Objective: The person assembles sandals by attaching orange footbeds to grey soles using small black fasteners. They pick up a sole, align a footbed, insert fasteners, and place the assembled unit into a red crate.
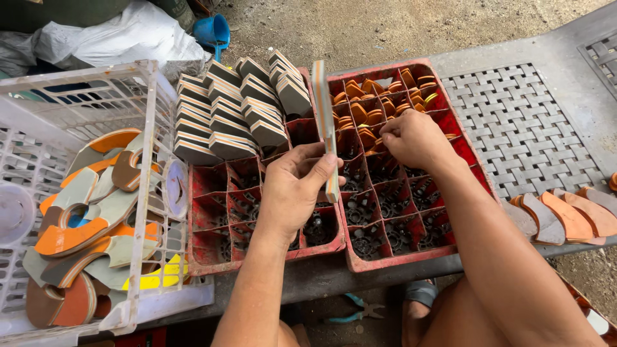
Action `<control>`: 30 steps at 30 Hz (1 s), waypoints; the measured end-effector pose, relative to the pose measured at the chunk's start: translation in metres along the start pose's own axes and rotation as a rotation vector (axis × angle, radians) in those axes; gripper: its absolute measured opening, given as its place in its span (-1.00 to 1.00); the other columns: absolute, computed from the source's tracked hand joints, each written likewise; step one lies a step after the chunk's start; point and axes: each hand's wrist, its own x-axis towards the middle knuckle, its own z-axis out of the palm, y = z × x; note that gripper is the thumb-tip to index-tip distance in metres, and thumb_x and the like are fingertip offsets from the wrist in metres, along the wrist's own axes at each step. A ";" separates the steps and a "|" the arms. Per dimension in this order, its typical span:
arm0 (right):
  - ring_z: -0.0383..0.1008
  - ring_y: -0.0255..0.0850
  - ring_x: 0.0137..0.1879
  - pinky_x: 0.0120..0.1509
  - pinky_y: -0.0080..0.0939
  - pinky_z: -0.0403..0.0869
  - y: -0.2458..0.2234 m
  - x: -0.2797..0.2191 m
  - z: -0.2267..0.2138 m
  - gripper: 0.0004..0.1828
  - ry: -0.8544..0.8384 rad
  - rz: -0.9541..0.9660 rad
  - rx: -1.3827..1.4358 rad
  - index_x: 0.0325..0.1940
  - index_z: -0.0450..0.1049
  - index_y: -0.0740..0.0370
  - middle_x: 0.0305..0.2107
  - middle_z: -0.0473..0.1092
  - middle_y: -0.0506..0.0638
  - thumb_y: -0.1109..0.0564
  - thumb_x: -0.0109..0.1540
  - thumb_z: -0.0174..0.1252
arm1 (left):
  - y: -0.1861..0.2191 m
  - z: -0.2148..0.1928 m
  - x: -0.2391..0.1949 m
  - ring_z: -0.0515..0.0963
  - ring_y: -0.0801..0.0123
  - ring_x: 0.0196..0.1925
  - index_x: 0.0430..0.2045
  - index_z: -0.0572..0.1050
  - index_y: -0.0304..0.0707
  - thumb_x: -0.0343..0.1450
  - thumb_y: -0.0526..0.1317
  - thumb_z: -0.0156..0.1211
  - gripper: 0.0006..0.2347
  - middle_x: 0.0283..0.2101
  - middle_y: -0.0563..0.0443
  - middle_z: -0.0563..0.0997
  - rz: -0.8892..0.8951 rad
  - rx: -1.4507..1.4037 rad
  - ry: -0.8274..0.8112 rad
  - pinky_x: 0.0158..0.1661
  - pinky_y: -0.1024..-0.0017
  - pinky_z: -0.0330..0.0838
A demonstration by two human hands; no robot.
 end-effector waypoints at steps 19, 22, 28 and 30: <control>0.47 0.14 -0.01 0.09 0.08 0.45 -0.013 -0.006 -0.009 -0.88 0.198 -0.190 -0.072 -0.16 0.55 0.29 -0.14 0.42 0.21 0.22 0.31 0.12 | 0.000 -0.012 -0.002 0.68 0.45 -0.33 -0.05 0.58 -0.45 0.45 -0.19 0.26 -0.71 -0.28 -0.06 0.69 0.031 0.074 -0.016 -0.31 0.52 0.61; 0.50 0.15 0.01 0.09 0.08 0.47 -0.020 -0.015 -0.021 -0.89 0.257 -0.320 -0.032 -0.13 0.52 0.28 -0.15 0.47 0.19 0.22 0.32 0.11 | 0.001 -0.012 0.000 0.69 0.43 -0.32 -0.06 0.57 -0.46 0.45 -0.19 0.27 -0.71 -0.26 -0.08 0.71 0.028 0.029 -0.014 -0.27 0.51 0.62; 0.55 0.23 -0.23 -0.16 0.17 0.48 -0.031 -0.030 -0.027 -0.88 0.185 -0.138 -0.065 -0.07 0.55 0.22 -0.40 0.53 0.22 0.18 0.34 0.16 | 0.002 -0.006 -0.002 0.71 0.43 -0.32 -0.05 0.57 -0.40 0.43 -0.17 0.25 -0.70 -0.27 -0.08 0.70 -0.025 0.099 0.008 -0.27 0.48 0.67; 0.59 0.16 -0.20 -0.13 0.10 0.51 -0.035 -0.036 -0.038 -0.84 0.287 -0.186 0.009 -0.03 0.51 0.24 -0.35 0.53 0.20 0.25 0.33 0.09 | 0.005 -0.007 -0.002 0.70 0.43 -0.32 -0.06 0.58 -0.41 0.44 -0.18 0.25 -0.72 -0.26 -0.07 0.70 0.002 0.106 0.003 -0.26 0.49 0.65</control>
